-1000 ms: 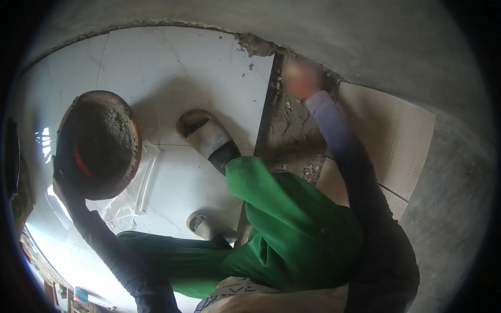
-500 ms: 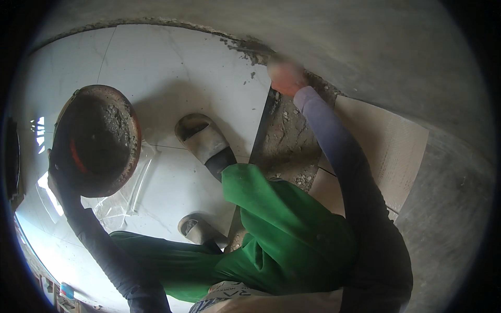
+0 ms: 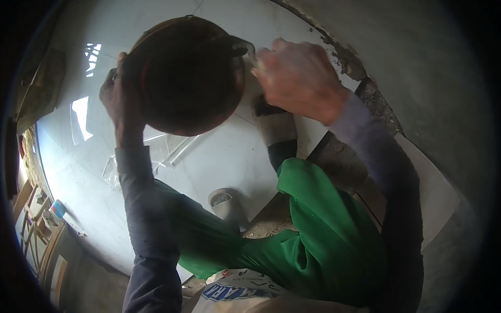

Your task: The person applies mortar to the wall and the joint between the floor and wall using a trowel while holding a bucket of mixture.

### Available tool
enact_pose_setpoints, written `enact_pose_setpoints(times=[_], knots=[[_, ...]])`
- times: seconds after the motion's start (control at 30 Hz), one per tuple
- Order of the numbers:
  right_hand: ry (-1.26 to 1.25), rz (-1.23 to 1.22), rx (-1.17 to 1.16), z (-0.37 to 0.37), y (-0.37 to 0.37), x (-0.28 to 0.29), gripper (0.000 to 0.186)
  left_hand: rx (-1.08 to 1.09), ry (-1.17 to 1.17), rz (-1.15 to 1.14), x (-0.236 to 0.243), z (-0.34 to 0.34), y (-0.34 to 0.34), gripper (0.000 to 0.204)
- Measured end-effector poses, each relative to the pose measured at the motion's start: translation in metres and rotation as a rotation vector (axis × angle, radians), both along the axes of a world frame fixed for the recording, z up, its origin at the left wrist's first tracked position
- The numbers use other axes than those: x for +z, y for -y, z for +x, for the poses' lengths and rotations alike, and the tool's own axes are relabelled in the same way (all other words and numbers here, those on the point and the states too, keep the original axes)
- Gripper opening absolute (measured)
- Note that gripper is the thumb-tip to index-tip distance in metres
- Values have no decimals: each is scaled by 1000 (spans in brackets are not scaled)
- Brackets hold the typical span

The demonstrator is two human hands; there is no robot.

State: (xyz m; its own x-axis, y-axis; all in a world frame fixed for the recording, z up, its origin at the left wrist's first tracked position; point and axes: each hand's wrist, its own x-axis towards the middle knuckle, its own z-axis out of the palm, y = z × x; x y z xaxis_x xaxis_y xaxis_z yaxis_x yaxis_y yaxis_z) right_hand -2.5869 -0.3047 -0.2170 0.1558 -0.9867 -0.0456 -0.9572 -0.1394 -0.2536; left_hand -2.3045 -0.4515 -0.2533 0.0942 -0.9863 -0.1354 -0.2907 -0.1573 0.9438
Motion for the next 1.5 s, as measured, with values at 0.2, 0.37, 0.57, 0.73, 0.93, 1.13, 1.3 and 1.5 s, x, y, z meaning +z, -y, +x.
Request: enact_pose_setpoints(times=[0.2, 0.37, 0.57, 0.73, 0.93, 1.13, 1.3, 1.5], knots=[[72, 553, 45, 46, 51, -44, 32, 14, 127, -91, -12, 4, -9, 54], [711, 898, -192, 4, 30, -36, 49, 9, 121, 109, -17, 41, 4, 45], [1223, 1068, -423, -84, -28, -33, 41, 65, 54, 243, -18, 48, 11, 52], [1640, 1040, -929, -155, -75, -74, 44, 65, 53, 211, -21, 42, 18, 53], [902, 607, -830, -145, -124, -110, 36, 70, 6, 221, -10, 37, 15, 49], [-42, 157, -705, -123, -100, -172, 32, 49, 112, 252, -5, 35, 13, 47], [-29, 188, -795, -172, -138, -144, 35, 17, 73, 176, -6, 36, 13, 46], [-23, 131, -827, -170, -137, -140, 35, 42, 124, 182, -6, 36, 11, 47]])
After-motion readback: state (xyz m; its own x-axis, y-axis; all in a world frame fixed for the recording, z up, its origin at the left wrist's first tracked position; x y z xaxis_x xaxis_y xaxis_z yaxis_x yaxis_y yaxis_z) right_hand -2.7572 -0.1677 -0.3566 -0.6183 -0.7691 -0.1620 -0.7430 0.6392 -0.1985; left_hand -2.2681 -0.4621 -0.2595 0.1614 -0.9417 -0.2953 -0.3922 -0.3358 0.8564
